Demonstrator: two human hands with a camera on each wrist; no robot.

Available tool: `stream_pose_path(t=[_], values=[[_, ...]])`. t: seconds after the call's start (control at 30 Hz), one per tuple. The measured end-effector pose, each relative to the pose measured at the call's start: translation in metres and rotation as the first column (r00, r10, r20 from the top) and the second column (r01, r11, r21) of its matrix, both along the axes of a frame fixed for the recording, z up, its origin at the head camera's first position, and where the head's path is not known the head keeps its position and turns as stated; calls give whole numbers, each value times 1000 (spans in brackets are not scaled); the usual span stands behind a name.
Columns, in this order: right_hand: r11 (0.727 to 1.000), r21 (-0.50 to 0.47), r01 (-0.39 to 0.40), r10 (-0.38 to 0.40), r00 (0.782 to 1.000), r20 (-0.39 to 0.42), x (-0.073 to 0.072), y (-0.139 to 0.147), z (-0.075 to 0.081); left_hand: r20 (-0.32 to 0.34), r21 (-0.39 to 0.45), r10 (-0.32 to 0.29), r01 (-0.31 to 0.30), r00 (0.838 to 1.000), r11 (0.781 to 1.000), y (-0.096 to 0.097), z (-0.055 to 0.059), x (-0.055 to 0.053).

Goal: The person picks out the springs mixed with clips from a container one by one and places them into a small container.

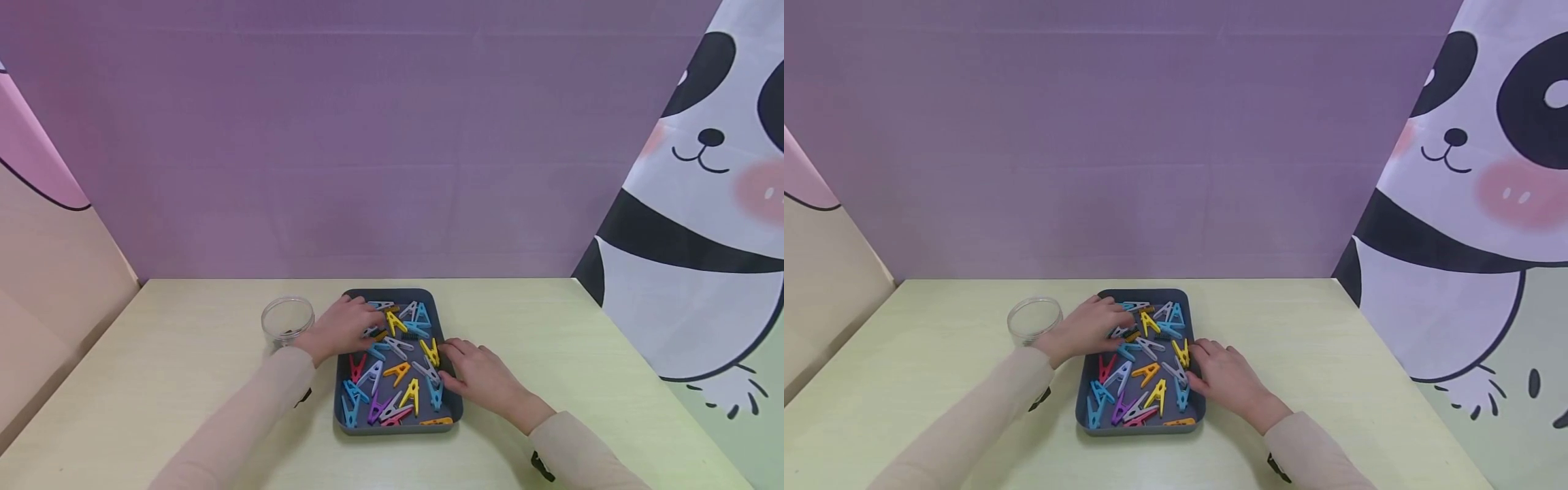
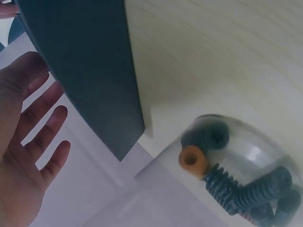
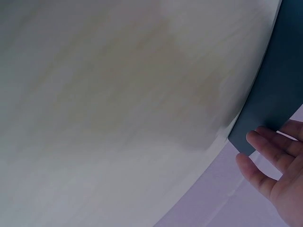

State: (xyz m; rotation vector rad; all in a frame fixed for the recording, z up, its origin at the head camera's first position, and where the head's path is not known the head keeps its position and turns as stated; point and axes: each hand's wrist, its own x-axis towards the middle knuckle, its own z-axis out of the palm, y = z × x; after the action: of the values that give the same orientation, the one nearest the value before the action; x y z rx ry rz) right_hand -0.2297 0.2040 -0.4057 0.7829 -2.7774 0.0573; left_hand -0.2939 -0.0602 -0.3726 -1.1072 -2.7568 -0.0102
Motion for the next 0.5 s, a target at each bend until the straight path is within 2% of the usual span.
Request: stream_pose_path(t=[0.5], values=[[1000,3,3,-3,1000,6,1,0,1,2,-109,37,-37,999,993,12,-9,-13]])
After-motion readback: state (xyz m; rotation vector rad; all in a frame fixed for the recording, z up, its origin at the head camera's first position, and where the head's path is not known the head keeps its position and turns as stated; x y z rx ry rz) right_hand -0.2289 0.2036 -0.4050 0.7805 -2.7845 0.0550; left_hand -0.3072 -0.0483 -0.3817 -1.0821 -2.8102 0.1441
